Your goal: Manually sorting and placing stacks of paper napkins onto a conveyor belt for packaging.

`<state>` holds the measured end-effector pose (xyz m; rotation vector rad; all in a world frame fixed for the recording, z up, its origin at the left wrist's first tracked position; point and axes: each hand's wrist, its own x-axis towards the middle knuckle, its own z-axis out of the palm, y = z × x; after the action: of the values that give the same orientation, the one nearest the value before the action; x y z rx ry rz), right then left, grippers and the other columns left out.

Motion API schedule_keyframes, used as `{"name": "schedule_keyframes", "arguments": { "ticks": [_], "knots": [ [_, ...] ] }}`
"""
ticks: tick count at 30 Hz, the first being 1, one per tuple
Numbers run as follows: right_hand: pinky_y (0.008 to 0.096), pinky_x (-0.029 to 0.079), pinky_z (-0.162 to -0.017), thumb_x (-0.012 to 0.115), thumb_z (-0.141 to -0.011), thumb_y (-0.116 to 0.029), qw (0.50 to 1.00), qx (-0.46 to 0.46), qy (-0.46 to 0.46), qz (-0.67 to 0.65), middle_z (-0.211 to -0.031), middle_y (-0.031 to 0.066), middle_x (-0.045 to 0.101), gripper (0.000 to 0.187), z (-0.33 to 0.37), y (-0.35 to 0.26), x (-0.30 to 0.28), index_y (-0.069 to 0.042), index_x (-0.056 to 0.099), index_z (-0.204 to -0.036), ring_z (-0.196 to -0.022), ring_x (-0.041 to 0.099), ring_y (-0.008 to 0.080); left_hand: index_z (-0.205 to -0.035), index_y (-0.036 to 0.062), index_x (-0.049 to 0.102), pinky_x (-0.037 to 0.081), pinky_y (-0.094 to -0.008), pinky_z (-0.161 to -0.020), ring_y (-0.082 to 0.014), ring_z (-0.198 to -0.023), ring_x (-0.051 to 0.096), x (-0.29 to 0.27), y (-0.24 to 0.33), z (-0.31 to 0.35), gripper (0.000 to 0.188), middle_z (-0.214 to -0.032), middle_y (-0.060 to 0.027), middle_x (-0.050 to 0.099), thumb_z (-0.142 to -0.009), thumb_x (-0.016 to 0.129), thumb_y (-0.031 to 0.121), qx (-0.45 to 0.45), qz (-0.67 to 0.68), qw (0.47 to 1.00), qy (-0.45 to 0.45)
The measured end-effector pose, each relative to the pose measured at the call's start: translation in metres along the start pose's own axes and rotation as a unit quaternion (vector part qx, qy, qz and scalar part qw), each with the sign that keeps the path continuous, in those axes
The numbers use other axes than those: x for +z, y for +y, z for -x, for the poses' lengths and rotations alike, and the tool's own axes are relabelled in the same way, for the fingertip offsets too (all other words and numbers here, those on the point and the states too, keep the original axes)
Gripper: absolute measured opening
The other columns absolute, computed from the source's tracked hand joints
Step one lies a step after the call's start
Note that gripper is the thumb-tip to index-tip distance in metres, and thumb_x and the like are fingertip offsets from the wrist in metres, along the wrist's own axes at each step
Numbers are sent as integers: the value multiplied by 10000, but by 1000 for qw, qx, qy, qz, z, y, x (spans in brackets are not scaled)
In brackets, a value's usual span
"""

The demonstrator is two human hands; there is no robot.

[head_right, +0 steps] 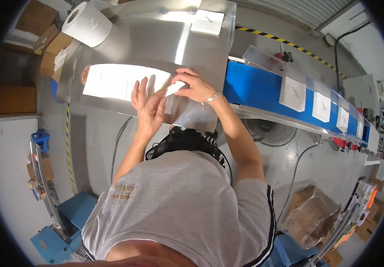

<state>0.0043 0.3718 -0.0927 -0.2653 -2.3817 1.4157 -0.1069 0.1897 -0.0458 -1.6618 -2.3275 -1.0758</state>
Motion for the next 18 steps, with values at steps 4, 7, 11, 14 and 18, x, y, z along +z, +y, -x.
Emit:
{"name": "schedule_keyframes", "arguments": {
  "ticks": [4,7,11,14,18],
  "knots": [
    [259,455,-850,657,-881,-111,952,223,49,-202,-1068,31,613,313,26,6,-12,-5,542,-1152,-957,542,86,-1138,81,628,180,-532,-1073,-433,-1343,216,0,-11,4,334,-1434,-203,326,-805,651,106,-23,-9,999,46],
    [278,480,-755,661,-879,-250,938,248,216,-113,-935,64,632,333,57,8,-48,-3,573,-1083,-851,571,114,-1162,56,604,217,-527,-1061,-431,-1315,262,-5,-14,5,362,-1408,-204,350,-801,634,48,-20,-43,998,41],
    [365,478,-709,648,-820,-449,827,408,358,147,-870,179,645,487,113,71,-110,5,603,-990,-788,618,303,-1144,41,617,235,-523,-1056,-427,-1287,309,-2,-17,3,362,-1363,-205,398,-787,616,-18,17,-45,998,48],
    [400,467,-833,686,-764,-481,655,433,357,505,-1049,196,630,584,122,54,-118,-30,587,-1121,-968,602,341,-1117,44,640,223,-515,-1064,-419,-1292,314,-4,-17,4,344,-1357,-197,413,-780,616,-17,10,-43,998,52],
    [407,430,-911,771,-698,-194,886,120,273,354,-1119,139,612,504,79,23,-90,-54,576,-1141,-1047,562,319,-1071,74,675,200,-497,-1074,-409,-1315,294,-5,-16,4,329,-1381,-178,404,-762,620,-24,14,-24,999,31]
  ]
}}
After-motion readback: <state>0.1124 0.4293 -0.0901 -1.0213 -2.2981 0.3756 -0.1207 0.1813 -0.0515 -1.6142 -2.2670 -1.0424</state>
